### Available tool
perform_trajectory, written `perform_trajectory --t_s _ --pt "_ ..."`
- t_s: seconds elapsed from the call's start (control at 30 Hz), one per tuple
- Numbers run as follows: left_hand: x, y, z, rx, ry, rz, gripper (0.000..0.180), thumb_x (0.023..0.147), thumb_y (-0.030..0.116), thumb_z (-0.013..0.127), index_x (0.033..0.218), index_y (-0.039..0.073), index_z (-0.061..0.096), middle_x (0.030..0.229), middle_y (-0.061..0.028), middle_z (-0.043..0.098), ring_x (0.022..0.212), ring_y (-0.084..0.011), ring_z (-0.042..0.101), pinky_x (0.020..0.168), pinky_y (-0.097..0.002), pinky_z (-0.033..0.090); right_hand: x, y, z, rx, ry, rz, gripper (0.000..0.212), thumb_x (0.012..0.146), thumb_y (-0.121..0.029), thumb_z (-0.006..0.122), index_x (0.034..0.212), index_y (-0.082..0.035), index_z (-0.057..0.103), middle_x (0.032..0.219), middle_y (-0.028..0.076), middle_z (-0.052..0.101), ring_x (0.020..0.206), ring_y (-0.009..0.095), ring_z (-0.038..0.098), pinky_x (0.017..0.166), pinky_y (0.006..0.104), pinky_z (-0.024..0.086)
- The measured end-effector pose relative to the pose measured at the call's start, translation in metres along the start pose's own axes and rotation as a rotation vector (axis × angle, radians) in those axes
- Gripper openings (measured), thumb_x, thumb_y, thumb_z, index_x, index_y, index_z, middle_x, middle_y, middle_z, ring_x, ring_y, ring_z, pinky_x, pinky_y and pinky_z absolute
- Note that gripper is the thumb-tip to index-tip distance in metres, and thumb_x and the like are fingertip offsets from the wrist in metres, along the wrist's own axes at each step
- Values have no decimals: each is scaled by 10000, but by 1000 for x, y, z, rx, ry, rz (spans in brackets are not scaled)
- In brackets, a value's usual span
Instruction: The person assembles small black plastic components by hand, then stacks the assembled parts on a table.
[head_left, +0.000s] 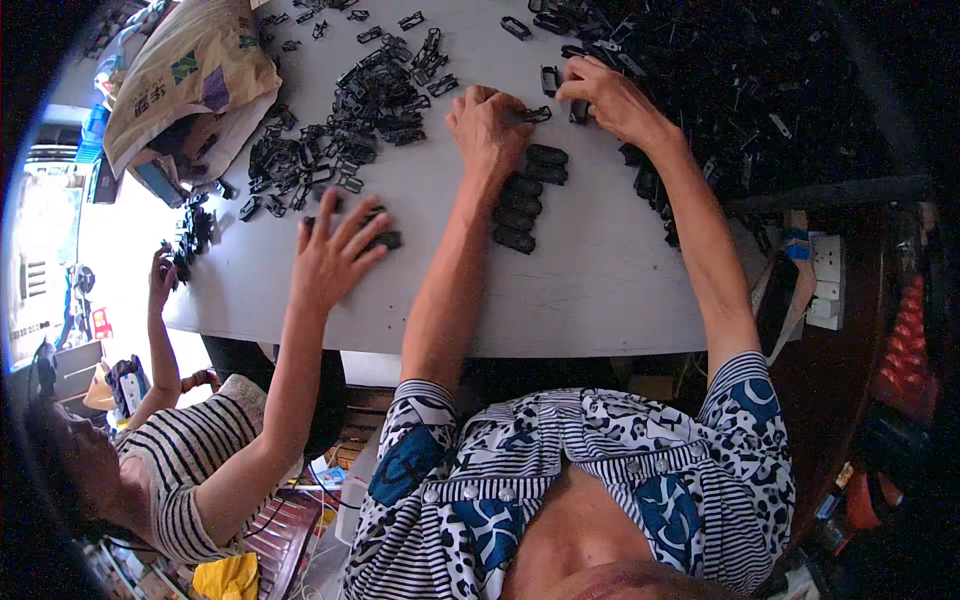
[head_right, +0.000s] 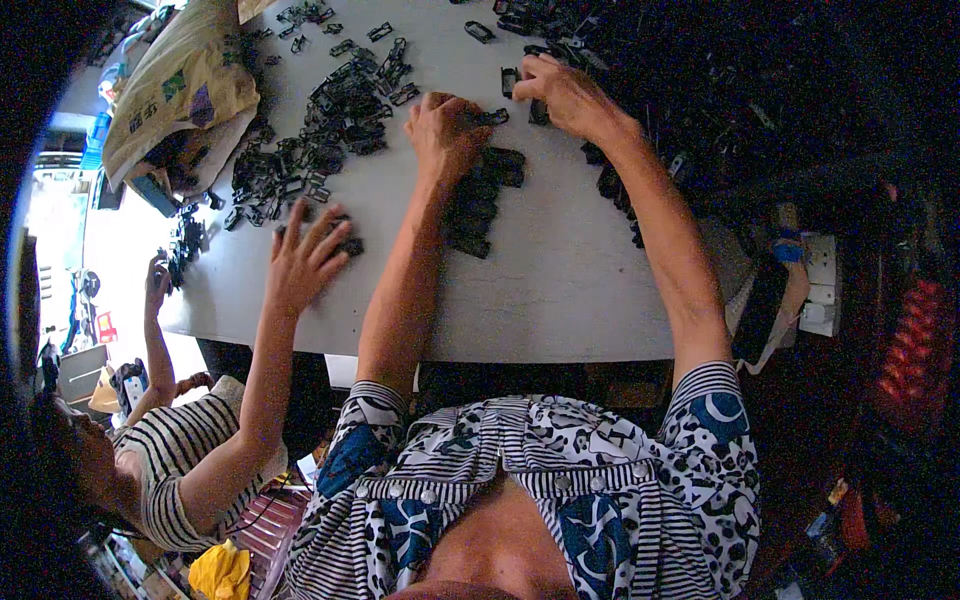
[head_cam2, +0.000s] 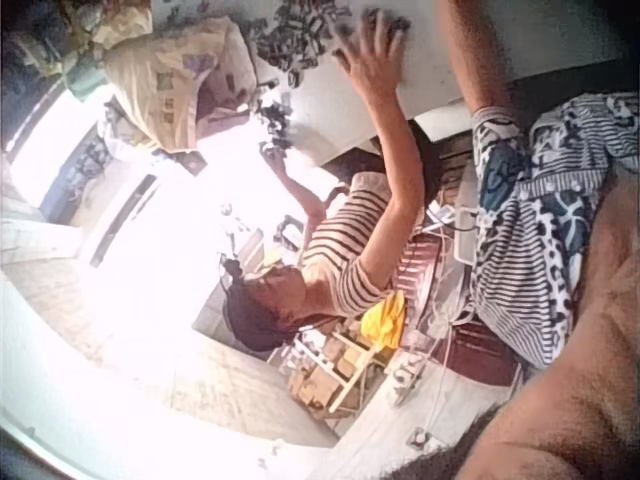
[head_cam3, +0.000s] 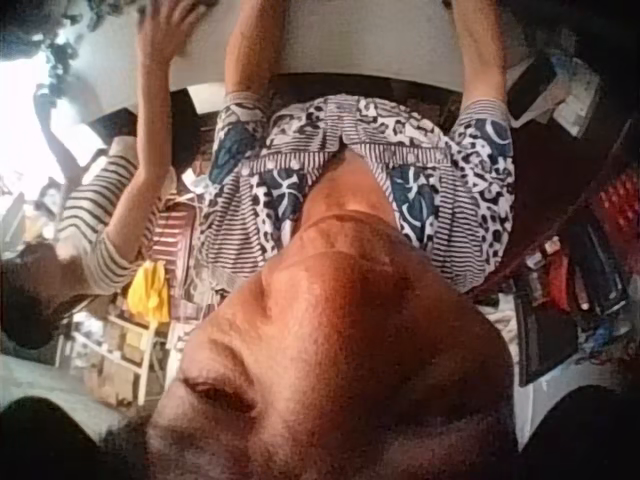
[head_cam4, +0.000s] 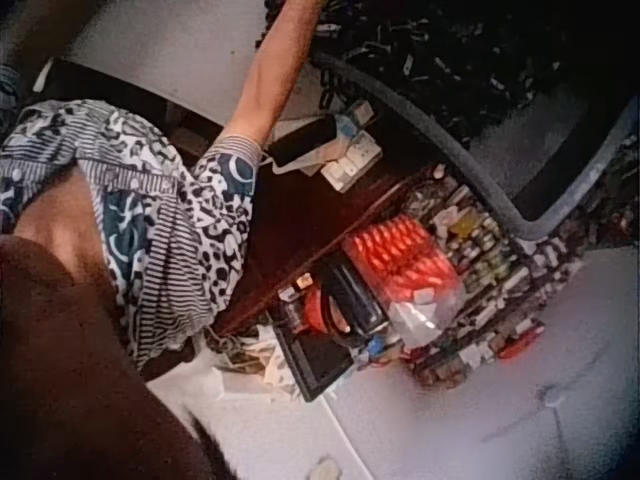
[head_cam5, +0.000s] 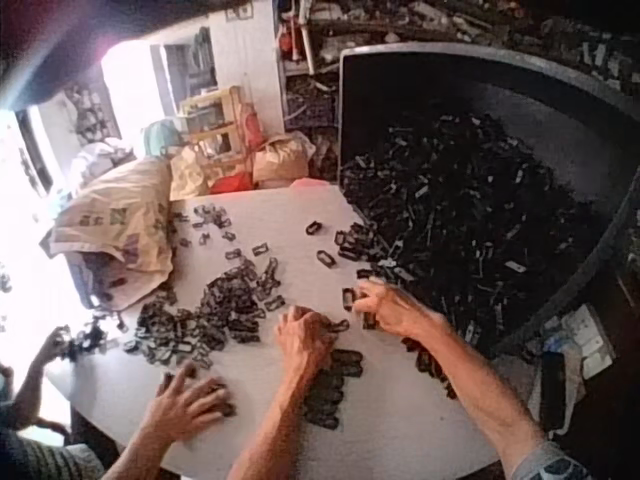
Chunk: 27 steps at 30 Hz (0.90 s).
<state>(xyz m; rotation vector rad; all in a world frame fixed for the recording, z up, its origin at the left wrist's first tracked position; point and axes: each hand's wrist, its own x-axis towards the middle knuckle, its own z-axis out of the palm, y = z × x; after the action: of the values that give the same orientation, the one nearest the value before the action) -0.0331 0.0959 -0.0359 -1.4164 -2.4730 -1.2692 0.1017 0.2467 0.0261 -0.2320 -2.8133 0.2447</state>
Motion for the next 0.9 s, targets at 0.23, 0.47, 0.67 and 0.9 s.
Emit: perform_trajectory --t_s 0.23,0.47,0.67,0.9 --pt "1 -5 -2 -17 -41 -22 351 604 222 803 937 150 720 1100 -86 594 1086 -313 486 937 -439 359 4 -34 -12 -151 -187 641 277 820 -238 692 925 17 662 959 192 626 915 369 631 772 445 502" --pt "2 -3 -1 -28 -80 -3 327 592 214 801 902 139 729 1083 -73 604 1070 -315 488 930 -442 363 -10 -17 17 -269 23 422 310 758 -219 740 961 -11 629 966 143 614 936 347 625 768 444 506" --pt "1 -7 -1 -37 -41 22 314 592 217 800 893 152 739 1061 -54 614 1061 -302 494 914 -436 364 7 -32 17 11 73 37 164 728 -80 726 860 -51 632 907 111 582 933 312 608 768 412 514" --pt "2 -8 5 -44 -19 30 337 564 168 818 891 156 739 1051 -47 609 1051 -289 498 917 -419 357 6 -22 22 11 58 0 176 703 -96 734 844 -53 638 891 107 580 897 316 603 760 411 514"
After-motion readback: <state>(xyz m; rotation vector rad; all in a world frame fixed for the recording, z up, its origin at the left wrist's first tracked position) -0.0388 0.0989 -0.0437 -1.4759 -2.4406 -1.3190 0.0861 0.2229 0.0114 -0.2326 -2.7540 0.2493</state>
